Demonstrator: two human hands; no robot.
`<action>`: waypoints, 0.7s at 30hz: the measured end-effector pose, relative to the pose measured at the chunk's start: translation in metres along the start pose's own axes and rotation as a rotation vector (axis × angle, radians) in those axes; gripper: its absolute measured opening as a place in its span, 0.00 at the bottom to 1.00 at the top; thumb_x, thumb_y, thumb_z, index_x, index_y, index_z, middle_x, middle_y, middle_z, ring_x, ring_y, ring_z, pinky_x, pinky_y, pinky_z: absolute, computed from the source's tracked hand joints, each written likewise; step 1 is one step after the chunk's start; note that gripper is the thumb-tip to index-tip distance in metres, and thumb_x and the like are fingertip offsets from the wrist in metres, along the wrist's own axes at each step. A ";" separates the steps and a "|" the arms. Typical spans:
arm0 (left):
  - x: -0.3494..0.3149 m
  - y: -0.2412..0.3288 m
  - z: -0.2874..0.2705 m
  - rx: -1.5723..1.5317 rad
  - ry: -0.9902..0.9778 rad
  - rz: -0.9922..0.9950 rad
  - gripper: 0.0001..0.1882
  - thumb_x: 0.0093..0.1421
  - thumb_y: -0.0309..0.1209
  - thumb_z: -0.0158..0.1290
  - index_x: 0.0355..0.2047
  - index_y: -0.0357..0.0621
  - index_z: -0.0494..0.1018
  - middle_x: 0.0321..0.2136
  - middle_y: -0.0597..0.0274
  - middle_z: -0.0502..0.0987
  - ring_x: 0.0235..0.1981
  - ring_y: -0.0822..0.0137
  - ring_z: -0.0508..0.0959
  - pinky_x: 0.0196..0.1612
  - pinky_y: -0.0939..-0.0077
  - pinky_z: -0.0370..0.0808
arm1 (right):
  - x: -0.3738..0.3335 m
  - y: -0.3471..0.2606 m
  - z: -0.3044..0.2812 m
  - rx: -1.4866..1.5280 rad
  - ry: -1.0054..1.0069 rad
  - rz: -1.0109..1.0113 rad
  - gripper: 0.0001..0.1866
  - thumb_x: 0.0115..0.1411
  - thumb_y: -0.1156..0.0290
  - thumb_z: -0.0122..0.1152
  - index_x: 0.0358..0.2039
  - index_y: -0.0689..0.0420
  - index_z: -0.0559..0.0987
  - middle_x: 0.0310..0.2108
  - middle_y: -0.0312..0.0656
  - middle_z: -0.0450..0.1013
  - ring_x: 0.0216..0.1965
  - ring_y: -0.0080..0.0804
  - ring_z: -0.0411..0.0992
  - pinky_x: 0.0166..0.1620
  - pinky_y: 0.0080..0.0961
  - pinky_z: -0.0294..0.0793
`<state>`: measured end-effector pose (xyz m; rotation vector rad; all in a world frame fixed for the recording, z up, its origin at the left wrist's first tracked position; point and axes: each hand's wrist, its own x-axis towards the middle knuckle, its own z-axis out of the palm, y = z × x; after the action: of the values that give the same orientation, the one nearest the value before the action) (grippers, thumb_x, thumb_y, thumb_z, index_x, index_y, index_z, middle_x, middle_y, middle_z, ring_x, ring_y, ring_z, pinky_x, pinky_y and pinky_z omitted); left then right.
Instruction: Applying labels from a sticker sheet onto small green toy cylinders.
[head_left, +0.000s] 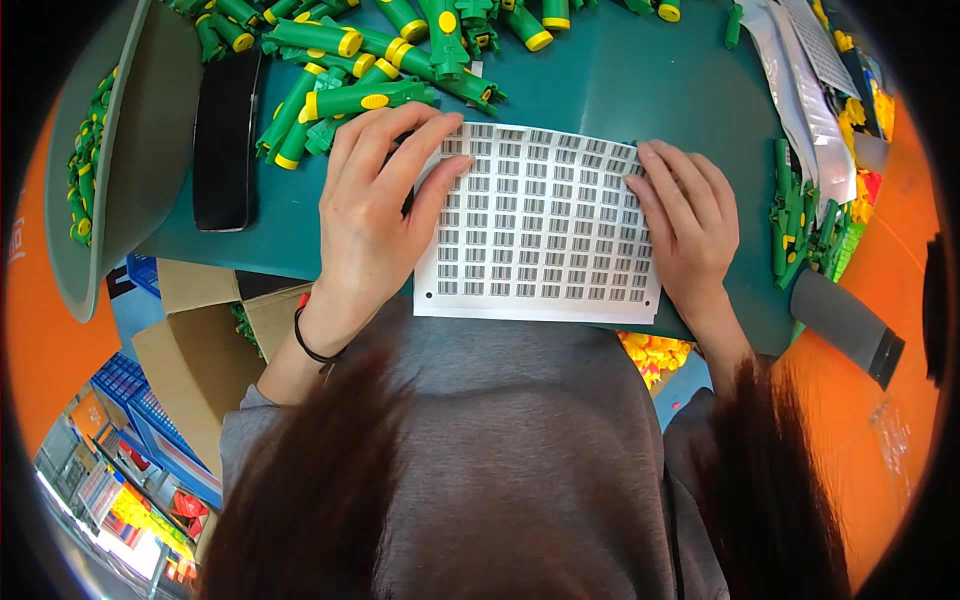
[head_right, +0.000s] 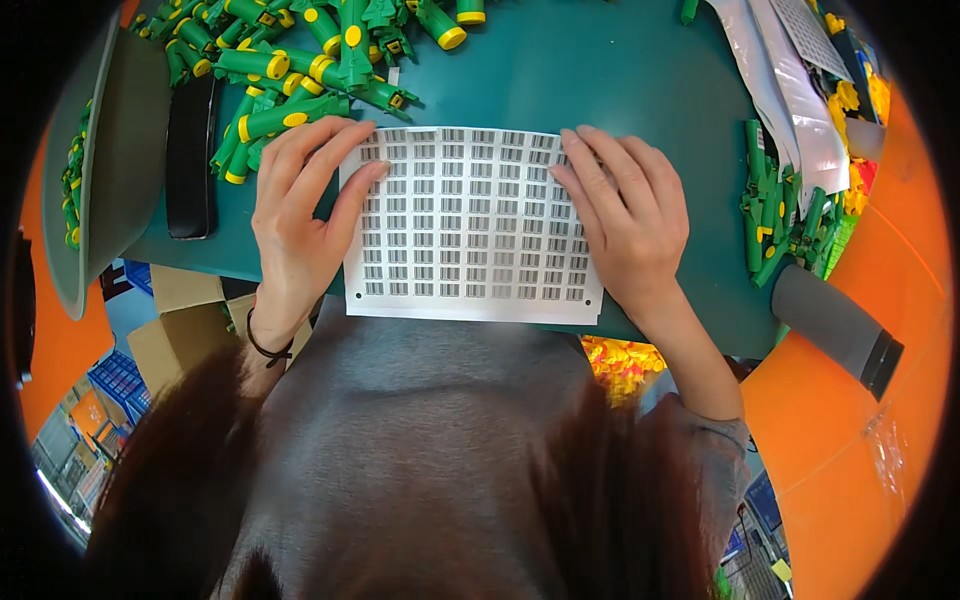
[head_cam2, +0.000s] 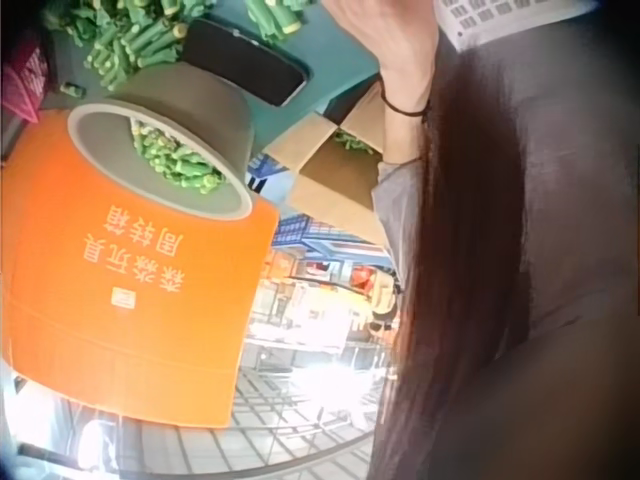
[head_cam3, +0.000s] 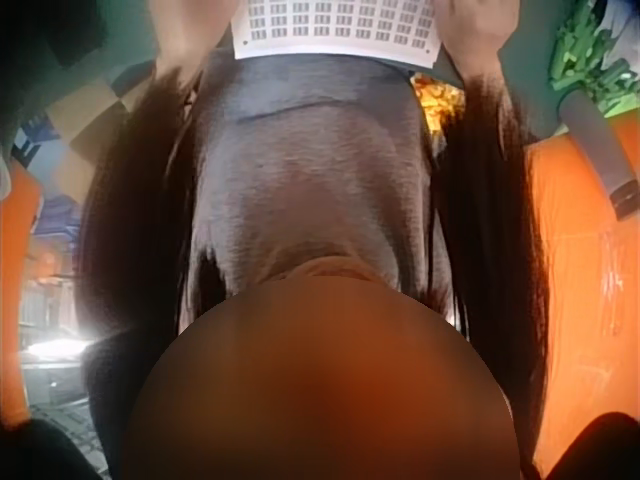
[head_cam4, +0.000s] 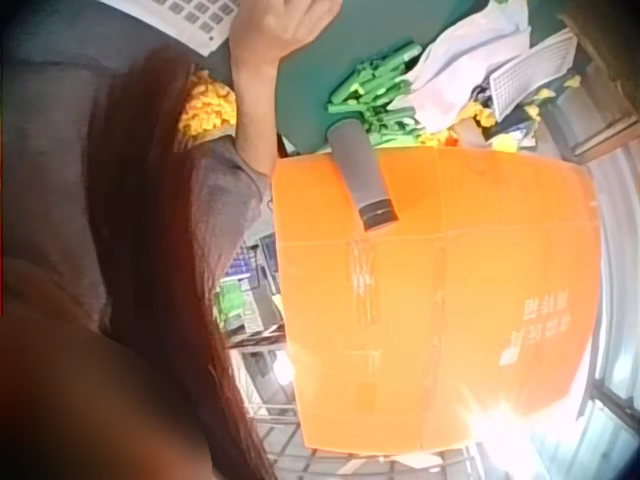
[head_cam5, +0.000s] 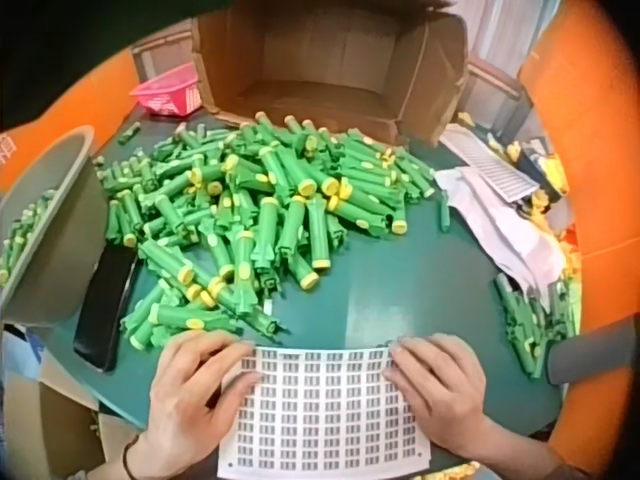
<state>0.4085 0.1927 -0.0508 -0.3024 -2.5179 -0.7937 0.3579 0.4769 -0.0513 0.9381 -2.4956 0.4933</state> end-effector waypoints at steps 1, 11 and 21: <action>0.000 0.000 0.002 -0.006 -0.001 0.003 0.17 0.53 0.25 0.66 0.44 0.42 0.80 0.42 0.61 0.78 0.45 0.57 0.75 0.47 0.65 0.75 | -0.001 0.001 -0.001 -0.040 -0.011 -0.046 0.21 0.51 0.76 0.72 0.47 0.59 0.83 0.45 0.43 0.78 0.46 0.41 0.75 0.49 0.32 0.75; 0.001 0.001 0.000 -0.016 -0.004 -0.015 0.17 0.52 0.24 0.66 0.43 0.42 0.80 0.43 0.60 0.78 0.46 0.56 0.75 0.47 0.65 0.75 | -0.001 0.001 0.000 0.008 0.010 0.060 0.20 0.50 0.76 0.73 0.46 0.56 0.84 0.43 0.40 0.79 0.43 0.39 0.74 0.46 0.31 0.76; 0.001 0.001 -0.001 -0.043 -0.030 -0.062 0.18 0.51 0.23 0.67 0.44 0.43 0.81 0.44 0.60 0.79 0.47 0.59 0.76 0.51 0.68 0.73 | -0.004 0.000 -0.007 -0.124 -0.049 -0.024 0.21 0.53 0.73 0.71 0.49 0.57 0.83 0.48 0.38 0.79 0.46 0.37 0.74 0.50 0.31 0.74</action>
<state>0.4085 0.1928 -0.0489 -0.2528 -2.5517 -0.8748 0.3623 0.4820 -0.0477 0.9412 -2.5224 0.3067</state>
